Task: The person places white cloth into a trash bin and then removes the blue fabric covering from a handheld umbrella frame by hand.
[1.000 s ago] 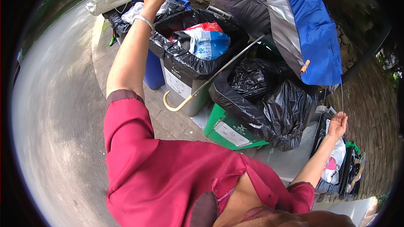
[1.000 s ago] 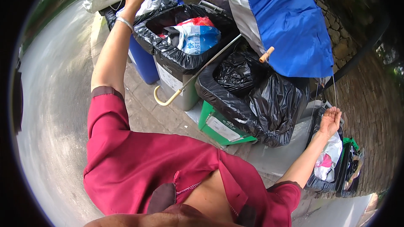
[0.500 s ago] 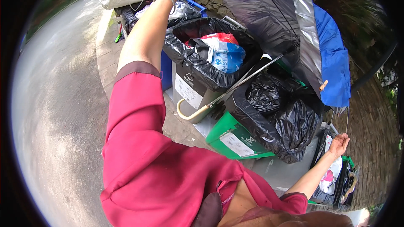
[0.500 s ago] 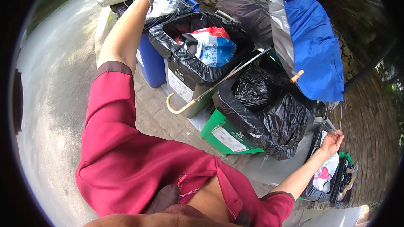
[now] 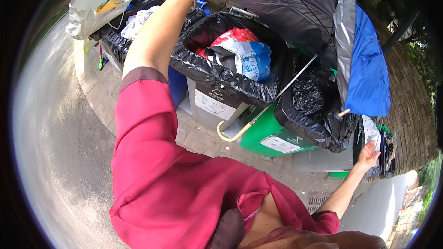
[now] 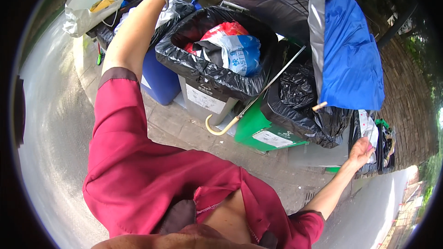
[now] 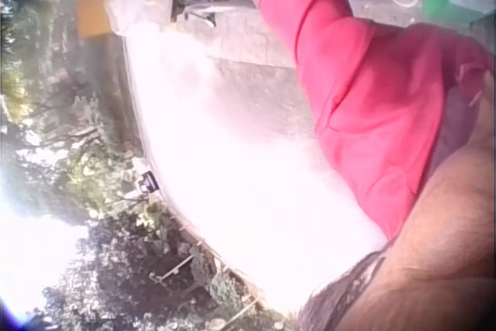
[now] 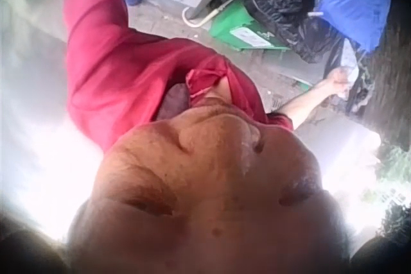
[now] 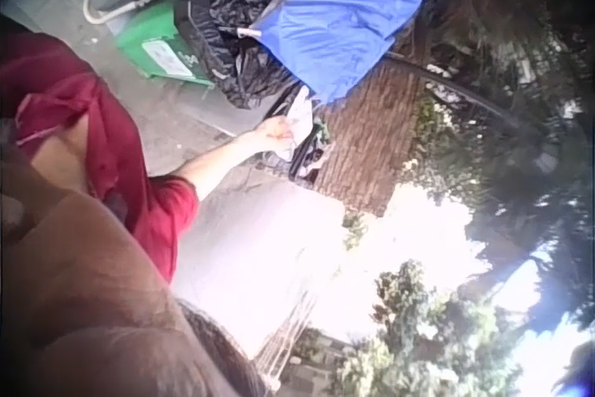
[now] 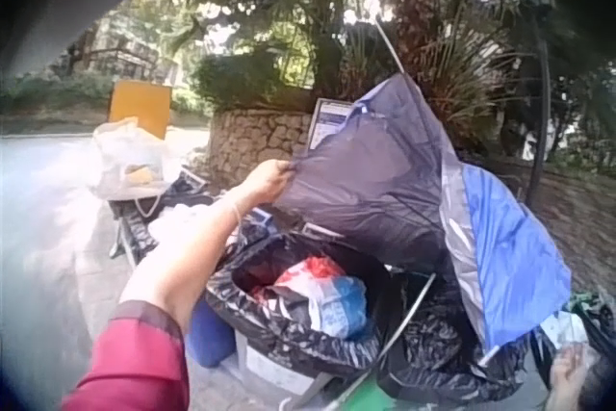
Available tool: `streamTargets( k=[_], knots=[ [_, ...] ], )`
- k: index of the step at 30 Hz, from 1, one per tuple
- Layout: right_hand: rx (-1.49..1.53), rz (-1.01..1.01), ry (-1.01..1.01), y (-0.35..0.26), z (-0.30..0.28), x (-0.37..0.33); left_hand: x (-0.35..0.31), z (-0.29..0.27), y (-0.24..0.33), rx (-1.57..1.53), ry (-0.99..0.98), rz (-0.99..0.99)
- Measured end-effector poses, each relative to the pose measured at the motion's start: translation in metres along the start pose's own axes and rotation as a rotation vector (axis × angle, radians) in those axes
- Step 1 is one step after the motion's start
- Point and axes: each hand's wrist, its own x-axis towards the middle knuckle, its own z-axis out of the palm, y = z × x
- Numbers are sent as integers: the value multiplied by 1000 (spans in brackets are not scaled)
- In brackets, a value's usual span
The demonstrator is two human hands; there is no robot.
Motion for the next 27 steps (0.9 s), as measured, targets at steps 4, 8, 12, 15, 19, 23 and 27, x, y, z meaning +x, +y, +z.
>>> streamTargets(
  k=[4,8,12,15,19,23,27],
  knots=[
    [-245,387,6,131,66,-127,-22,-31,56,-25,-118,69],
    [-402,744,-339,246,146,-209,-47,-36,84,-335,-271,-16],
    [-448,815,-574,318,228,-224,-72,-33,118,-590,-280,-235],
    [-394,884,-633,377,280,-227,-88,-36,134,-836,-287,-375],
    [-162,909,-646,433,342,-252,-104,-32,148,-1060,-233,-450],
    [125,985,-573,453,366,-267,-104,-35,140,-1214,-220,-454],
    [202,1003,-560,465,372,-281,-104,-51,123,-1288,-175,-363]
  ],
)
